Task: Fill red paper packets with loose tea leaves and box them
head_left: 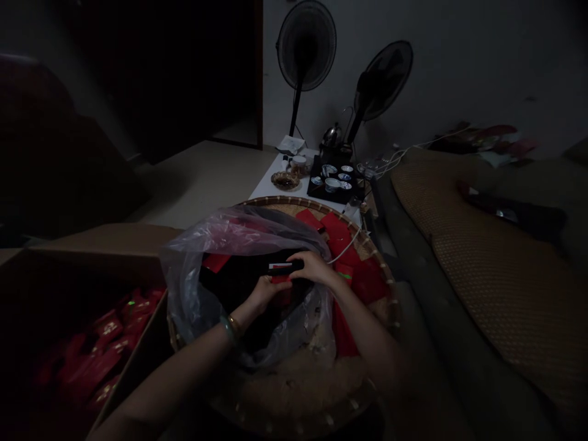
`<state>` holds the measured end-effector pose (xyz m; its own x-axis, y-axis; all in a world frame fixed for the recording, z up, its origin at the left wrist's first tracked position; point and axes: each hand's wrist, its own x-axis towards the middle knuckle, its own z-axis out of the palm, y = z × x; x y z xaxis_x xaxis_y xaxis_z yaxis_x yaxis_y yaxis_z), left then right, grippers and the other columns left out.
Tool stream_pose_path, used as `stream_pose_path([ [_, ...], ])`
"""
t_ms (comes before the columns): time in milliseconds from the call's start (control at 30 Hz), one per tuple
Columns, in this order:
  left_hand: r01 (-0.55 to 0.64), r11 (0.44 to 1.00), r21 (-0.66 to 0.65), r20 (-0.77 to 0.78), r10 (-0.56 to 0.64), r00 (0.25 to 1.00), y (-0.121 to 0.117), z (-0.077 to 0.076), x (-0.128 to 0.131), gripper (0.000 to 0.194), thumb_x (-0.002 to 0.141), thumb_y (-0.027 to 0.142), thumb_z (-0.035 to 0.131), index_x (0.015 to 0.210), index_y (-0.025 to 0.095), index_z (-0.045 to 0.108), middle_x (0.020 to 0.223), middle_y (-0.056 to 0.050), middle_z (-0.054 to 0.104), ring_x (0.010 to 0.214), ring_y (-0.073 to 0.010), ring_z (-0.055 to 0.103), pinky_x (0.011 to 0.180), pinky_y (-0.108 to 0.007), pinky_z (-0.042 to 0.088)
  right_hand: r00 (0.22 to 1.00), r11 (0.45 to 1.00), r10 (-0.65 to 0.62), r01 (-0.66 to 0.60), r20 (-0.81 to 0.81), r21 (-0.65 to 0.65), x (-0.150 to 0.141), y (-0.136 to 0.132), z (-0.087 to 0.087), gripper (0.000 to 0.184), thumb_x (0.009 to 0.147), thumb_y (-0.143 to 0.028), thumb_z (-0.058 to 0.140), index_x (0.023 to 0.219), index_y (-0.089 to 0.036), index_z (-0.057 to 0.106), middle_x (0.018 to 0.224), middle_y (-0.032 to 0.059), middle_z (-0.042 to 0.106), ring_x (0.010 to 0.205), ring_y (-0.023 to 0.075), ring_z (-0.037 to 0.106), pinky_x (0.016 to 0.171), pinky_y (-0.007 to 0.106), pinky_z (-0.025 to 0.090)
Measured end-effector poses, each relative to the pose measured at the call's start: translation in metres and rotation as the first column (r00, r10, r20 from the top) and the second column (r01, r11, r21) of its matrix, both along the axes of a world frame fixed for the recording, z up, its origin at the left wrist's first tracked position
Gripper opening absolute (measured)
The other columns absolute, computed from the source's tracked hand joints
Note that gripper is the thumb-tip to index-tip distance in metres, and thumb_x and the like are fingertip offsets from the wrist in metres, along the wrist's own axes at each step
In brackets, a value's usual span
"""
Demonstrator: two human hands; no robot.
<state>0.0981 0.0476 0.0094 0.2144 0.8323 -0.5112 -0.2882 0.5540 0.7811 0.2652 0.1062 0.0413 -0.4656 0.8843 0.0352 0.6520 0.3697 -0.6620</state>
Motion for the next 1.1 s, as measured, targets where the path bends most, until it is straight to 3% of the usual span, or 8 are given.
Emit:
stream_pose_path([
  [100, 0.009, 1.0, -0.025, -0.003, -0.009, 1.0, 0.0, -0.002, -0.001, 0.051, 0.035, 0.032, 0.087, 0.076, 0.009, 0.066, 0.057, -0.003, 0.065, 0.046, -0.0164, 0.06, 0.051, -0.032, 0.05, 0.998, 0.999, -0.006, 0.004, -0.055, -0.039, 0.002, 0.001, 0.0, 0.051, 0.056, -0.026, 0.081, 0.105, -0.02, 0.066, 0.107, 0.0072, 0.068, 0.1, 0.0245, 0.062, 0.087, 0.035, 0.046],
  [367, 0.005, 1.0, 0.007, -0.011, -0.005, 1.0, 0.0, -0.007, -0.002, 0.046, 0.037, 0.03, 0.087, 0.072, 0.01, 0.067, 0.059, -0.002, 0.066, 0.049, -0.014, 0.06, 0.054, -0.028, 0.049, 0.999, 0.999, -0.04, 0.04, 0.013, -0.023, -0.002, -0.003, 0.008, 0.03, 0.062, -0.025, 0.077, 0.091, -0.021, 0.071, 0.09, 0.0025, 0.072, 0.085, 0.0211, 0.065, 0.077, 0.029, 0.047],
  [667, 0.041, 0.999, 0.012, -0.002, -0.041, 0.999, 0.002, -0.011, -0.004, 0.041, 0.038, 0.029, 0.087, 0.07, 0.011, 0.068, 0.061, -0.002, 0.067, 0.052, -0.0134, 0.06, 0.056, -0.028, 0.049, 0.998, 0.998, -0.054, 0.054, 0.02, -0.011, -0.001, -0.001, 0.002, 0.03, 0.062, -0.025, 0.077, 0.091, -0.023, 0.071, 0.09, 0.002, 0.072, 0.087, 0.0215, 0.065, 0.076, 0.03, 0.046],
  [900, 0.035, 0.999, -0.003, 0.016, -0.035, 0.999, 0.004, -0.012, -0.009, 0.045, 0.037, 0.029, 0.088, 0.073, 0.012, 0.068, 0.062, -0.002, 0.067, 0.054, -0.0159, 0.062, 0.059, -0.032, 0.05, 1.0, 0.999, 0.012, -0.013, -0.028, -0.049, 0.002, -0.002, 0.003, 0.05, 0.056, -0.027, 0.08, 0.104, -0.02, 0.066, 0.105, 0.0058, 0.068, 0.098, 0.0238, 0.062, 0.084, 0.033, 0.046],
  [1100, 0.017, 1.0, 0.002, -0.027, -0.017, 0.999, 0.002, -0.013, -0.008, 0.043, 0.036, 0.029, 0.088, 0.07, 0.01, 0.068, 0.06, -0.003, 0.066, 0.051, -0.0144, 0.06, 0.056, -0.029, 0.049, 0.999, 0.999, -0.039, 0.04, 0.012, -0.027, 0.004, -0.002, 0.002, 0.033, 0.061, -0.024, 0.077, 0.093, -0.023, 0.07, 0.091, 0.0022, 0.071, 0.089, 0.0218, 0.064, 0.079, 0.031, 0.046],
])
